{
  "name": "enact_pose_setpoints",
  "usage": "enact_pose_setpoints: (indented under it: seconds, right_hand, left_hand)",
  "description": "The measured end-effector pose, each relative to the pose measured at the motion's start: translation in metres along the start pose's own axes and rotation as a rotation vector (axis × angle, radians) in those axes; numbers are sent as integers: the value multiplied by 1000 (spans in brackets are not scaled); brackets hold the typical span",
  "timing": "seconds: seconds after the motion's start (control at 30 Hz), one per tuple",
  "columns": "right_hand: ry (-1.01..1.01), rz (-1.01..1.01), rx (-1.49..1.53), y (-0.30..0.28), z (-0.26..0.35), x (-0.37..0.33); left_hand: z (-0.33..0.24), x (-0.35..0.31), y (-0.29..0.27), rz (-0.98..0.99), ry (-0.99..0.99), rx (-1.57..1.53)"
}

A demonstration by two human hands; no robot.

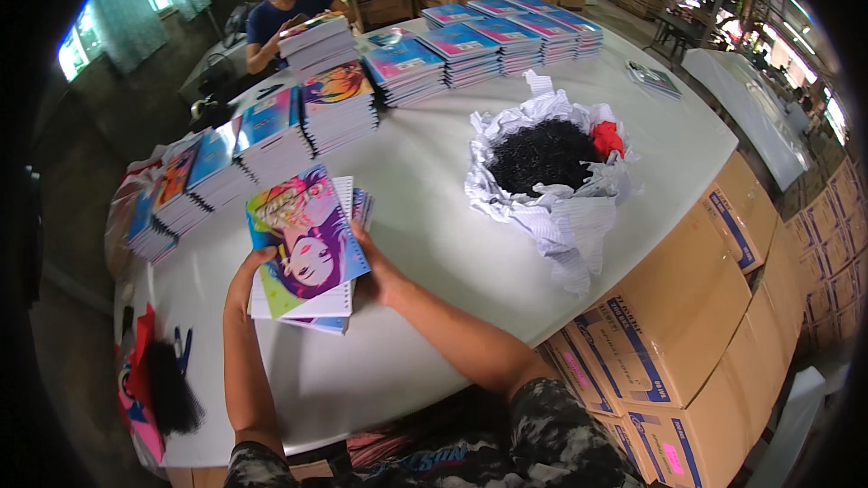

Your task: The person uses pliers to trim the spiral binding of stacked notebooks, then stacks the finished notebooks on the table. The person also retrieves a stack of notebooks from a cardboard box and places them on the table.

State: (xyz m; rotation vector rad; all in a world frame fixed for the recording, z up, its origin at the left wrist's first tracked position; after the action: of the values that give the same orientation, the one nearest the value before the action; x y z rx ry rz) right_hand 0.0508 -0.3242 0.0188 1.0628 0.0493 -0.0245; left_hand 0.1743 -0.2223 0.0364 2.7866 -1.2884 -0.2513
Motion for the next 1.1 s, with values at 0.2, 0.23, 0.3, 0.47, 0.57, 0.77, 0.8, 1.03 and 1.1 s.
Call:
enact_pose_setpoints:
  seconds: [0.2, 0.23, 0.3, 0.47, 0.57, 0.77, 0.8, 1.03, 1.1]
  right_hand:
    - [38, -209, -90, -20, -10, -17]
    - [42, -184, -79, -22, -12, -18]
    - [39, -151, -103, -25, -12, -18]
    - [-77, -59, -150, -25, -8, -18]
    - [-289, -261, -516, -22, 22, -26]
    - [-626, -424, -716, -1, 83, -70]
    - [-727, -435, -753, 10, 89, -82]
    - [-1649, -204, -1097, 212, 90, -265]
    - [-2056, -99, -1204, 265, 80, -335]
  left_hand:
    - [12, -6, 5, 79, -65, -49]
    - [13, -5, 4, 82, -62, -30]
    - [11, -5, 6, 129, -82, -8]
    - [-49, -5, 9, 127, 260, 269]
    - [-86, -28, -10, -117, 470, 831]
    - [-91, -102, 124, 249, 852, 1413]
    - [-82, -107, 133, 183, 888, 1514]
    - [-70, -114, 111, 36, 963, 1398]
    - [-72, -119, 119, -4, 1034, 1378]
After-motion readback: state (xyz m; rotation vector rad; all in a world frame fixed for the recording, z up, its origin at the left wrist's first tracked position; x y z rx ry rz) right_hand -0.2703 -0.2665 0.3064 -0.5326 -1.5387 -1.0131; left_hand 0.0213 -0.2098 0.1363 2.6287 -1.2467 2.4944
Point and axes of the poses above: each hand's wrist, its own x-axis towards the middle knuckle, its own y-axis out of the palm, z = x × y, the point moved 10 cm from there along x, towards the middle knuckle, and after that the axes turned 11 degrees about y, right-handed, at the moved point
